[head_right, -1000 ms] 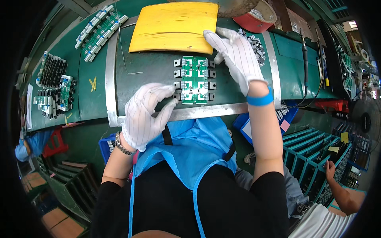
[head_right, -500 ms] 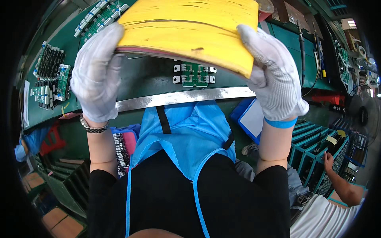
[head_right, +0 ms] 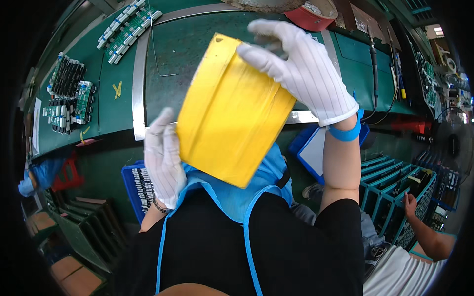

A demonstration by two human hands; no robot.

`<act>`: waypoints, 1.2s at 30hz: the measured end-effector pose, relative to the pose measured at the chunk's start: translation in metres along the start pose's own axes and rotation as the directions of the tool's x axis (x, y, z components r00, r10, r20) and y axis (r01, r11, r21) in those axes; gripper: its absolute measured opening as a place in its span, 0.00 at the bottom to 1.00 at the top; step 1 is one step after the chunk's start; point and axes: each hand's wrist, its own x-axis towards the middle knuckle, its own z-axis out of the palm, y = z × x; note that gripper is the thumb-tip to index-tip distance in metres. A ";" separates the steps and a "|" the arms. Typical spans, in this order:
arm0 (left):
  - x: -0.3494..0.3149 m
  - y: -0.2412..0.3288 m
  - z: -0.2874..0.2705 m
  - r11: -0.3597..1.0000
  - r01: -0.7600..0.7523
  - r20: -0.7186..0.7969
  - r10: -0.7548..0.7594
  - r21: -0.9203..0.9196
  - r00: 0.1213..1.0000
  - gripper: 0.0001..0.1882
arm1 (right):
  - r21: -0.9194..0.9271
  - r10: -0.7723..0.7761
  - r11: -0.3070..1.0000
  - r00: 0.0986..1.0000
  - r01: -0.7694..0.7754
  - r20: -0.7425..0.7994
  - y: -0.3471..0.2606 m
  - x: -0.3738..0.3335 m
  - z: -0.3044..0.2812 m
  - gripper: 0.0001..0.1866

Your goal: The person solders electronic components onto printed circuit boards using a soldering iron and solder wire.

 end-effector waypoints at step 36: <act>0.034 0.011 0.054 0.108 -0.895 0.814 0.378 0.434 0.441 0.29 | -0.307 0.030 0.934 0.814 0.185 0.580 0.028 0.056 0.055 0.49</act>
